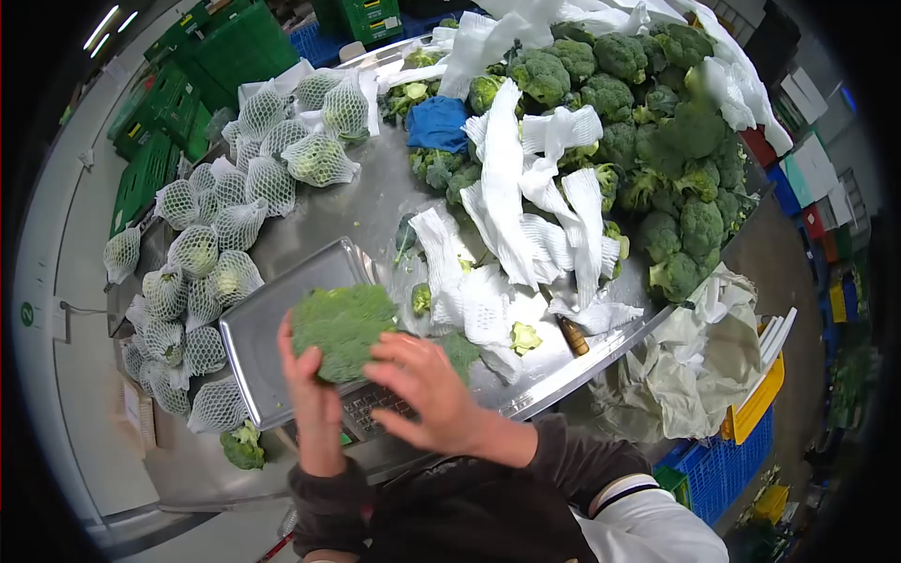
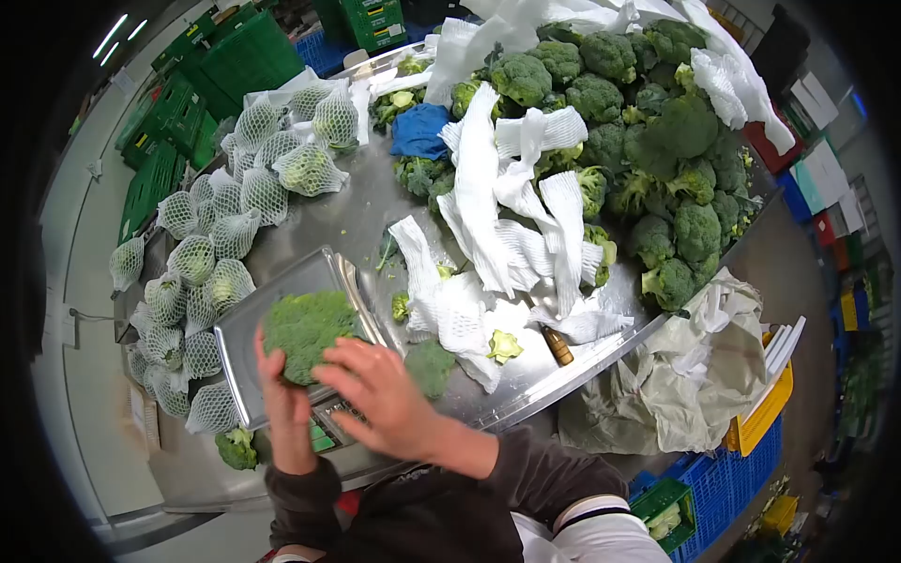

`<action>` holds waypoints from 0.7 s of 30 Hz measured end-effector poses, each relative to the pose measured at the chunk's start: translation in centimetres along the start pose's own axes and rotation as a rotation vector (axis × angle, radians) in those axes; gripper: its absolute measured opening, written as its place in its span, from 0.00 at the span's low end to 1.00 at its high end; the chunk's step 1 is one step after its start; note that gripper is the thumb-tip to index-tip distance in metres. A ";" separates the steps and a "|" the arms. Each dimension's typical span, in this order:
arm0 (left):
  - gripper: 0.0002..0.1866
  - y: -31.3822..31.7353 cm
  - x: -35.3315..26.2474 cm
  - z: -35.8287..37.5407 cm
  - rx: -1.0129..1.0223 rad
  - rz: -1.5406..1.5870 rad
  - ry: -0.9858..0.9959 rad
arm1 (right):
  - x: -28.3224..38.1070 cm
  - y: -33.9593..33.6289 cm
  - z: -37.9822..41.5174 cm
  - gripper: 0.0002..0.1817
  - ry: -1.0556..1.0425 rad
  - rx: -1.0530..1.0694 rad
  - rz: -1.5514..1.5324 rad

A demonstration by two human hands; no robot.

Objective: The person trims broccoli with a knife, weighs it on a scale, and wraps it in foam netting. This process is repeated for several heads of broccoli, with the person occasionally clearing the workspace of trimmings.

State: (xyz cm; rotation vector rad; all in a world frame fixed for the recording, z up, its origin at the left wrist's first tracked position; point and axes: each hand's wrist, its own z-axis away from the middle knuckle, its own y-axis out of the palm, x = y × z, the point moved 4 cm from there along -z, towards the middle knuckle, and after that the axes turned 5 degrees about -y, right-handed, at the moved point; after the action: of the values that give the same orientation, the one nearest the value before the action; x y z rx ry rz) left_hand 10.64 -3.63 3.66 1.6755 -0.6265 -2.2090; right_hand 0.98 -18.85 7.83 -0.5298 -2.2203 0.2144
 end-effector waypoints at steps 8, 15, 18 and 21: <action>0.33 -7.3 -4.3 -3.0 0.066 -1.047 0.064 | -16.5 -11.0 1.2 0.33 0.522 -0.149 0.886; 0.33 -7.0 -5.2 -1.0 -0.228 -1.002 0.269 | -11.9 -10.1 0.3 0.22 0.602 -0.241 0.194; 0.28 -4.3 -6.6 0.7 -0.175 -0.908 0.438 | -8.0 -6.4 0.4 0.21 0.497 -0.124 -0.071; 0.26 -0.9 -6.5 1.7 -0.011 -0.699 0.457 | -4.7 -2.1 -0.7 0.18 0.376 0.013 -0.106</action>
State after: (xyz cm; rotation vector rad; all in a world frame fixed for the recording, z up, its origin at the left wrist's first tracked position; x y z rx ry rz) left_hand 10.79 0.53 9.01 2.5599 0.1182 -2.0594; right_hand 3.53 -22.80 5.70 -0.4061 -1.8724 0.0657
